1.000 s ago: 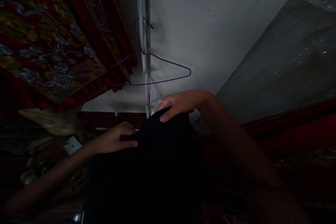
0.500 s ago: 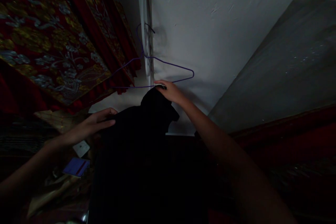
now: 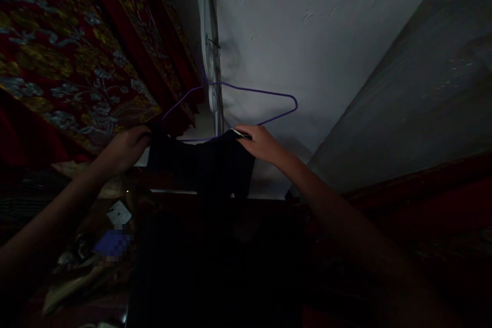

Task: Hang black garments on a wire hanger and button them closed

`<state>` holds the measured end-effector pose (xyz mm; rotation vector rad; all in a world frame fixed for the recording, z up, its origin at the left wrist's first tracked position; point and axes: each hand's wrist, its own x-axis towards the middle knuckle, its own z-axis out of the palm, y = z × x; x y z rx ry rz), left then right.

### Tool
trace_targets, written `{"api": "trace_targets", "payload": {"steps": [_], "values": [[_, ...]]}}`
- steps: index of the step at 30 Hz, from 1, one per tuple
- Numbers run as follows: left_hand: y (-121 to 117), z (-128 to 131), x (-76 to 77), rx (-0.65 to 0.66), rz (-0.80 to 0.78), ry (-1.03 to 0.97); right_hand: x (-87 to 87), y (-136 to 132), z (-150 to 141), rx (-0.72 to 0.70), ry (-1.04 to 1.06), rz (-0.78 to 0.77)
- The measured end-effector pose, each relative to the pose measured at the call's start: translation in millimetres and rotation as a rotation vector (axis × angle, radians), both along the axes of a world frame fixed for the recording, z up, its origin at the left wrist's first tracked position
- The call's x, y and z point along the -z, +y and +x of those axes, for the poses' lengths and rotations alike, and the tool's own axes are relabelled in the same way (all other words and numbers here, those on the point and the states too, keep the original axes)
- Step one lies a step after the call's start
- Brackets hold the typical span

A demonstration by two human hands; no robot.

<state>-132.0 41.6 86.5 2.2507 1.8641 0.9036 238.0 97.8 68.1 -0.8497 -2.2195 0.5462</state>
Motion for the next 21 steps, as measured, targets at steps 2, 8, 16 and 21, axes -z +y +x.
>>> {"api": "trace_targets", "payload": {"steps": [2,8,16,21], "values": [[14.7,6.8,-5.5,-0.038,0.058,-0.091,-5.4,-1.5,-0.8,-0.030,-0.006,-0.020],[42.4,8.6,-8.1,-0.030,-0.155,0.100,-8.8,-6.4,3.2,0.009,-0.022,-0.021],[33.6,4.0,-6.2,0.058,-0.092,0.000,-7.7,0.3,5.7,0.007,-0.057,-0.024],[43.4,33.5,-31.5,0.239,0.135,-0.402,0.5,2.5,-6.5,-0.014,0.042,-0.142]]}}
